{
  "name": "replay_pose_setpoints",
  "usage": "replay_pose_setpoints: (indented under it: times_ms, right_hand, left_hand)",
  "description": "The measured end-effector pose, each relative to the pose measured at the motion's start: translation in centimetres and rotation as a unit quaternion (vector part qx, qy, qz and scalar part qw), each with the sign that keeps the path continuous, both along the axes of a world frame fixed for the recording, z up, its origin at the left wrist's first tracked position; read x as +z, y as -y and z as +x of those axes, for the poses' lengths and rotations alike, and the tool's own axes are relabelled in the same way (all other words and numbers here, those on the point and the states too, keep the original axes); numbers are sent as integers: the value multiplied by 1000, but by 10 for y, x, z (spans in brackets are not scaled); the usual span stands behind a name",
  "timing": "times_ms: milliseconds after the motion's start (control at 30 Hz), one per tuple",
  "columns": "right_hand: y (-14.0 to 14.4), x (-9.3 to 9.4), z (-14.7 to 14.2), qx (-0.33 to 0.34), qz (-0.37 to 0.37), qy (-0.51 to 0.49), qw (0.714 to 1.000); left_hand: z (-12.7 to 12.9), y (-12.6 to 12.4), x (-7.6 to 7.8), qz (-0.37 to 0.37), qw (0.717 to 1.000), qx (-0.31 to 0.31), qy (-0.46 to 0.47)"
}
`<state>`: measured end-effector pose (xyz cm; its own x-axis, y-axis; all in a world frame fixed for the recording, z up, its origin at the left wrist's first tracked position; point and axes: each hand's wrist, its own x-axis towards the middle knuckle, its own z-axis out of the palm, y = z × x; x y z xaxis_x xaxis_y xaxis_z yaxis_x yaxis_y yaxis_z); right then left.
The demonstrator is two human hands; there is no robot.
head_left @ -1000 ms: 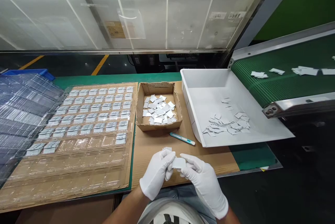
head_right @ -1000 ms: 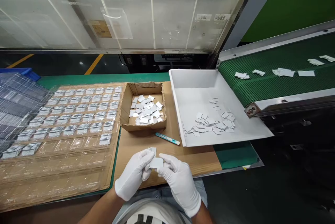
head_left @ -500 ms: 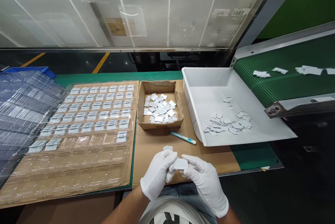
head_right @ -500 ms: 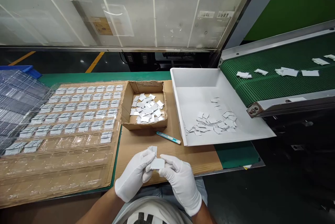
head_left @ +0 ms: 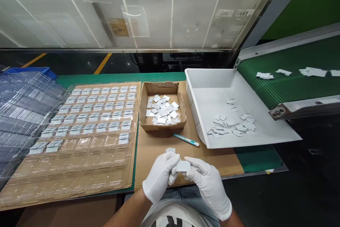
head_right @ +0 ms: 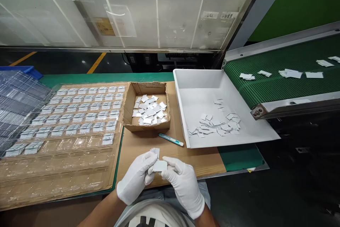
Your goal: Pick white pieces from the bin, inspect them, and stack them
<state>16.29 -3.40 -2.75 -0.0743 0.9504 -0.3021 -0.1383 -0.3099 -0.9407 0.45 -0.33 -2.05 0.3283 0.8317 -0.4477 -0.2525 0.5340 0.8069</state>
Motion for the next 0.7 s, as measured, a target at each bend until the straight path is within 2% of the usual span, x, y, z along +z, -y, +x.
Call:
replay_pose_setpoints:
  times_ms: [100,233,333,433,500,600,700]
  right_hand:
    - [-1,0,0,0,-9,-3,1000]
    - [-4,3,-4,20,-6,25,999]
    - [-6,3,-9,41,25,41,998]
    - [-11,-1,-12,11,42,45,998]
    - [-15,-6,-11,-7,34,44,998]
    - [-17,-12,-8,-14,11,43,999]
    - [-16,-19,-4,-17,-5,39,999]
  left_hand:
    - [-1,-1,1,-4,1000,-1,-8]
    - [-2,0,1,54,995,-23,-82]
    - [-6,-3,4,100,979,-57,-170]
    - [-15,-21,11,202,947,-38,-247]
    - [-25,-45,20,308,905,6,-293]
    - [-39,-90,38,438,812,79,-377]
    - [-47,-125,54,491,699,65,-517]
